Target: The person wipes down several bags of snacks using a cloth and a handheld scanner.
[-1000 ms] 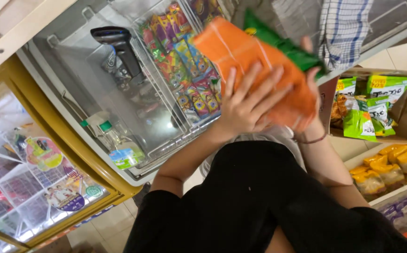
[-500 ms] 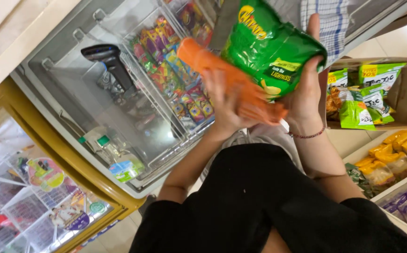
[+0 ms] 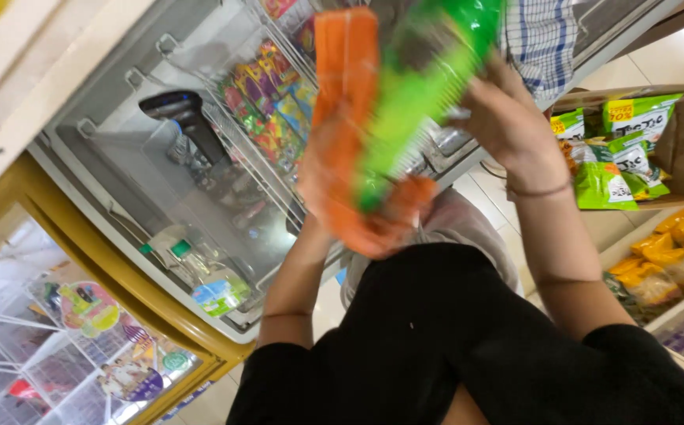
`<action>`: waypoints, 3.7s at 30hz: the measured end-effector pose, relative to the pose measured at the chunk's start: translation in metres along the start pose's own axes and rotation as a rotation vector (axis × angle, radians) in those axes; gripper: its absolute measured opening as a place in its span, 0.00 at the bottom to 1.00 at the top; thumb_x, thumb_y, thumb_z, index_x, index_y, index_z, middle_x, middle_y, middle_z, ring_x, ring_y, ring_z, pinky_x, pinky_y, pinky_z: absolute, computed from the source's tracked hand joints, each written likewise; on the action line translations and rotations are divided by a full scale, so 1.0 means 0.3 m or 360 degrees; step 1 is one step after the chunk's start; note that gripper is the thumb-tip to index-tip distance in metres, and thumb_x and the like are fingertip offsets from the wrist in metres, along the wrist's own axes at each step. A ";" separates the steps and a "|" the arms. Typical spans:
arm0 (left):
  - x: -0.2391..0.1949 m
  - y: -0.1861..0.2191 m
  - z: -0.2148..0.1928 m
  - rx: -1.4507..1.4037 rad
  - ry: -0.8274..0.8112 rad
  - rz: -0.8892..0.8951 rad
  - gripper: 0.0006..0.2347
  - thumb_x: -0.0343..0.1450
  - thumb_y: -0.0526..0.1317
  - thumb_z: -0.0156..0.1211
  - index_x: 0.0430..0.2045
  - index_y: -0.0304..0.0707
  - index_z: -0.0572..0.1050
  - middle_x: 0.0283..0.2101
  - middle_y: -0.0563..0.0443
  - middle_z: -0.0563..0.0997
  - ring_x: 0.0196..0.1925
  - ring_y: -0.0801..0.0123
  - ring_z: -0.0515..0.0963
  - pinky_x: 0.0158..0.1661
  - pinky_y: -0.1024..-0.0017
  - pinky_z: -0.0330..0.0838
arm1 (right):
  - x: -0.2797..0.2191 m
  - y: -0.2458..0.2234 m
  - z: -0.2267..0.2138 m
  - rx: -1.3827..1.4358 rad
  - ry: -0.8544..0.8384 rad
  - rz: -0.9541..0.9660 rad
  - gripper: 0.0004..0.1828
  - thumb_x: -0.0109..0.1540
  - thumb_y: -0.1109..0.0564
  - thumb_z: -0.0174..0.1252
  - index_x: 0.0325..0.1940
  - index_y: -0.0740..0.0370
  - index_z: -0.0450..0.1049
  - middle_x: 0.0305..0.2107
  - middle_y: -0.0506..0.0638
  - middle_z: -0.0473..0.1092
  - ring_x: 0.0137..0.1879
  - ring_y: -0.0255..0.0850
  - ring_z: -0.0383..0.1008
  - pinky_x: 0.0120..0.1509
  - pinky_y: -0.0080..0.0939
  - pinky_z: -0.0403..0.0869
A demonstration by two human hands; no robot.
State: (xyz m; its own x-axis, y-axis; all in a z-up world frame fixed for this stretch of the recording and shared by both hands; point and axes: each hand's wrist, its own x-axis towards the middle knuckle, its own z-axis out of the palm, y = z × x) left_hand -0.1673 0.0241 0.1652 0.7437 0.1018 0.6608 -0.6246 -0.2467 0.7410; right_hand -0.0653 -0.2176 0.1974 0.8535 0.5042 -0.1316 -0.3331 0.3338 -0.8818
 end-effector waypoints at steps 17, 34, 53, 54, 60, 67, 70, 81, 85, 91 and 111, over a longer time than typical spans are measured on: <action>0.067 0.017 0.091 0.0695 0.0041 -0.0088 0.24 0.75 0.58 0.60 0.67 0.64 0.69 0.78 0.50 0.53 0.83 0.46 0.44 0.74 0.42 0.41 | -0.047 0.262 0.029 -0.0828 -0.0276 -0.0269 0.25 0.73 0.55 0.50 0.74 0.63 0.64 0.56 0.49 0.72 0.60 0.33 0.70 0.67 0.37 0.71; 0.002 0.019 0.165 0.0917 0.0370 0.0046 0.27 0.72 0.59 0.59 0.64 0.47 0.70 0.79 0.47 0.50 0.79 0.40 0.51 0.75 0.46 0.46 | -0.061 0.107 -0.013 -0.0778 -0.0419 -0.0391 0.40 0.75 0.30 0.36 0.75 0.65 0.63 0.60 0.52 0.69 0.64 0.39 0.69 0.70 0.40 0.70; -0.139 -0.586 -0.166 0.2045 -0.0599 -0.0562 0.42 0.61 0.50 0.76 0.74 0.59 0.64 0.73 0.43 0.66 0.67 0.57 0.67 0.60 0.56 0.55 | 0.099 0.174 -0.167 0.0247 0.0084 -0.0320 0.37 0.74 0.31 0.42 0.77 0.61 0.59 0.69 0.53 0.66 0.74 0.45 0.68 0.82 0.50 0.69; 0.047 -0.342 -0.133 0.2148 -0.0712 -0.0844 0.51 0.48 0.61 0.81 0.69 0.57 0.62 0.72 0.33 0.62 0.72 0.45 0.64 0.64 0.43 0.54 | 0.107 0.178 -0.171 0.0256 0.0122 -0.0292 0.37 0.75 0.32 0.40 0.76 0.61 0.59 0.69 0.54 0.66 0.74 0.44 0.70 0.81 0.50 0.71; 0.124 -0.217 0.030 -0.0105 -0.0076 -0.0273 0.44 0.65 0.39 0.73 0.77 0.44 0.53 0.73 0.40 0.63 0.76 0.58 0.63 0.75 0.65 0.53 | 0.125 0.435 -0.412 -0.1589 0.0209 -0.0283 0.37 0.77 0.34 0.28 0.68 0.70 0.63 0.40 0.55 0.65 0.34 0.39 0.73 0.41 0.36 0.77; 0.105 -0.264 0.212 -0.0312 0.0735 -0.0786 0.04 0.71 0.29 0.68 0.36 0.30 0.79 0.32 0.54 0.80 0.35 0.77 0.77 0.37 0.78 0.71 | 0.102 0.359 -0.244 -0.0656 0.0431 -0.0011 0.27 0.73 0.43 0.49 0.62 0.71 0.70 0.31 0.52 0.71 0.30 0.37 0.70 0.32 0.36 0.70; 0.139 -0.260 0.231 -0.0381 0.0942 -0.0790 0.03 0.72 0.29 0.68 0.35 0.28 0.79 0.34 0.55 0.81 0.36 0.78 0.78 0.38 0.78 0.72 | 0.092 0.200 -0.129 -0.0938 0.0272 -0.0714 0.38 0.59 0.47 0.67 0.67 0.69 0.66 0.43 0.53 0.73 0.44 0.40 0.72 0.48 0.39 0.71; 0.286 -0.225 0.014 0.0381 0.0899 -0.0435 0.14 0.78 0.41 0.53 0.54 0.31 0.76 0.51 0.44 0.82 0.55 0.64 0.80 0.58 0.65 0.74 | 0.302 0.370 -0.441 -0.0425 0.0260 -0.0484 0.38 0.55 0.51 0.73 0.64 0.63 0.67 0.54 0.52 0.72 0.58 0.43 0.74 0.63 0.42 0.75; 0.041 -0.502 -0.346 0.1757 0.0998 -0.0823 0.26 0.72 0.48 0.67 0.63 0.37 0.68 0.64 0.36 0.72 0.66 0.49 0.72 0.64 0.45 0.65 | 0.352 0.111 -0.429 0.1212 -0.0413 -0.0036 0.31 0.66 0.41 0.62 0.69 0.56 0.66 0.53 0.51 0.72 0.56 0.44 0.76 0.59 0.44 0.78; -0.245 -0.721 -0.558 0.2244 0.0645 -0.1922 0.46 0.62 0.57 0.72 0.71 0.41 0.51 0.63 0.30 0.66 0.63 0.39 0.68 0.54 0.35 0.61 | 0.370 -0.193 -0.351 0.2578 -0.1331 -0.0070 0.16 0.76 0.52 0.49 0.65 0.61 0.67 0.44 0.53 0.77 0.43 0.44 0.82 0.43 0.44 0.81; -0.100 0.046 0.318 -0.0178 -0.0532 -0.0656 0.15 0.78 0.51 0.60 0.44 0.35 0.74 0.38 0.50 0.81 0.39 0.63 0.80 0.48 0.64 0.70 | 0.382 -0.302 -0.761 0.1893 -0.0474 -0.0752 0.13 0.67 0.61 0.58 0.55 0.70 0.72 0.46 0.53 0.76 0.47 0.44 0.81 0.47 0.44 0.81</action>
State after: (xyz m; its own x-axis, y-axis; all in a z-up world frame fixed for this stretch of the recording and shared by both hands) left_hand -0.1754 -0.0743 0.1441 0.9564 -0.1481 0.2517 -0.2728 -0.1454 0.9510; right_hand 0.1541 -0.3719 0.1589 0.9147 0.2505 0.3172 -0.3065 0.9415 0.1404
